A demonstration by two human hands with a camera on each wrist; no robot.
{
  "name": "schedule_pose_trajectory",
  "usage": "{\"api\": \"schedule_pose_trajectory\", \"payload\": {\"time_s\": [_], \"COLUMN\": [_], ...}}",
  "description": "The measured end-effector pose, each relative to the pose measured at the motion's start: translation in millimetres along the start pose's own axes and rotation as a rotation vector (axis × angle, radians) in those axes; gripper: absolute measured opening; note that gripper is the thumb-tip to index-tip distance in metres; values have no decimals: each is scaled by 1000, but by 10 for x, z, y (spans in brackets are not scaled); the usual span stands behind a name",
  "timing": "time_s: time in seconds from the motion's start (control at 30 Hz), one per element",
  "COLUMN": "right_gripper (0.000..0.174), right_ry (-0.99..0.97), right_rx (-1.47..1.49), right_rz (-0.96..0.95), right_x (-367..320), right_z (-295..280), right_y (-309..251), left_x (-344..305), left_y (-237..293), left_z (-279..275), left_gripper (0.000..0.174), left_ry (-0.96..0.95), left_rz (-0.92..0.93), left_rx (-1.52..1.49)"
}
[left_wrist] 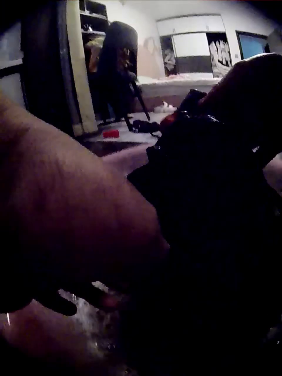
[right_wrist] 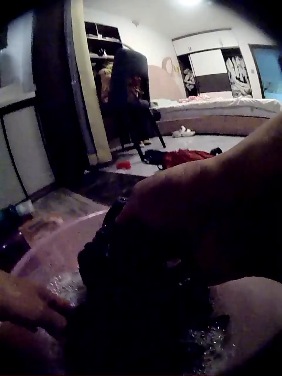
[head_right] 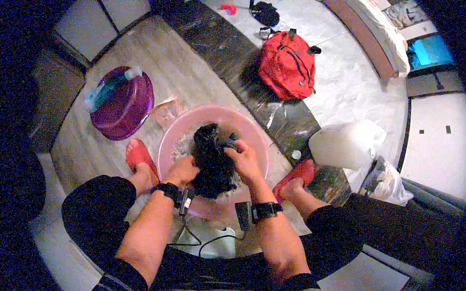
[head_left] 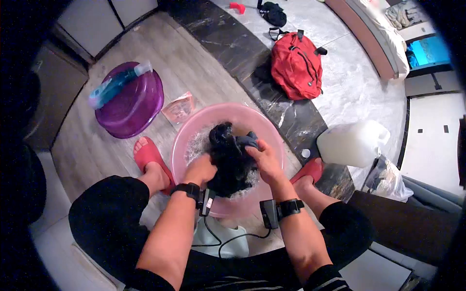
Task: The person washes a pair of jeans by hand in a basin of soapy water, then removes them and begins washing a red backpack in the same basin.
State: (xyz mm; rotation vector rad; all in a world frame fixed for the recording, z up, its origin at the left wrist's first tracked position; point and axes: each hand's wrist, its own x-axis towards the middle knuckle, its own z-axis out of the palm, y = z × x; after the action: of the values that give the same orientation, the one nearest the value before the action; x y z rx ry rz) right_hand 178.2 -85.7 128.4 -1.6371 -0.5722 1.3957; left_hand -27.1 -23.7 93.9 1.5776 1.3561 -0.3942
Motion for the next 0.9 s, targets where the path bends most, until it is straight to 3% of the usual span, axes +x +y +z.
{"api": "schedule_pose_trajectory", "payload": {"time_s": [0.03,0.13,0.23,0.37,0.43,0.53,0.57,0.6,0.63,0.77,0.87,0.9], "right_gripper": [20,19,16,17,18,17,19,25,26,43,45,41], "right_ry": [-6,-21,-29,-95,-134,-117,-99,-61,-51,-149,-68,-96], "right_rx": [-21,-16,16,-128,-301,-302,-244,-309,-301,-475,-497,-456], "right_rz": [-20,-85,-163,-277,-318,-316,-452,-440,-487,-563,-827,-784], "right_x": [-74,-299,-533,-848,-1054,-1354,-1312,-1355,-1371,-1405,-1405,-1362], "right_z": [14,52,53,47,53,174,212,273,331,526,654,661], "right_y": [-128,-474,-782,-1077,-1167,-1092,-884,-817,-717,-398,-274,-243], "left_x": [-93,-249,-481,-1110,-1327,-1479,-1463,-1421,-1393,-1372,-1499,-1562], "left_y": [112,394,709,1129,1152,1069,994,933,914,756,792,810], "left_z": [-115,-473,-868,-1153,-1092,-879,-750,-639,-587,-723,-956,-1013], "left_gripper": [32,28,31,55,53,49,46,44,31,36,35,29], "left_ry": [138,224,114,-191,-220,-275,-259,-243,-206,-89,160,196], "left_rz": [87,178,380,271,239,244,237,225,189,238,415,420], "left_rx": [-68,-108,-244,-395,-546,-658,-741,-824,-930,-1032,-763,-724]}}
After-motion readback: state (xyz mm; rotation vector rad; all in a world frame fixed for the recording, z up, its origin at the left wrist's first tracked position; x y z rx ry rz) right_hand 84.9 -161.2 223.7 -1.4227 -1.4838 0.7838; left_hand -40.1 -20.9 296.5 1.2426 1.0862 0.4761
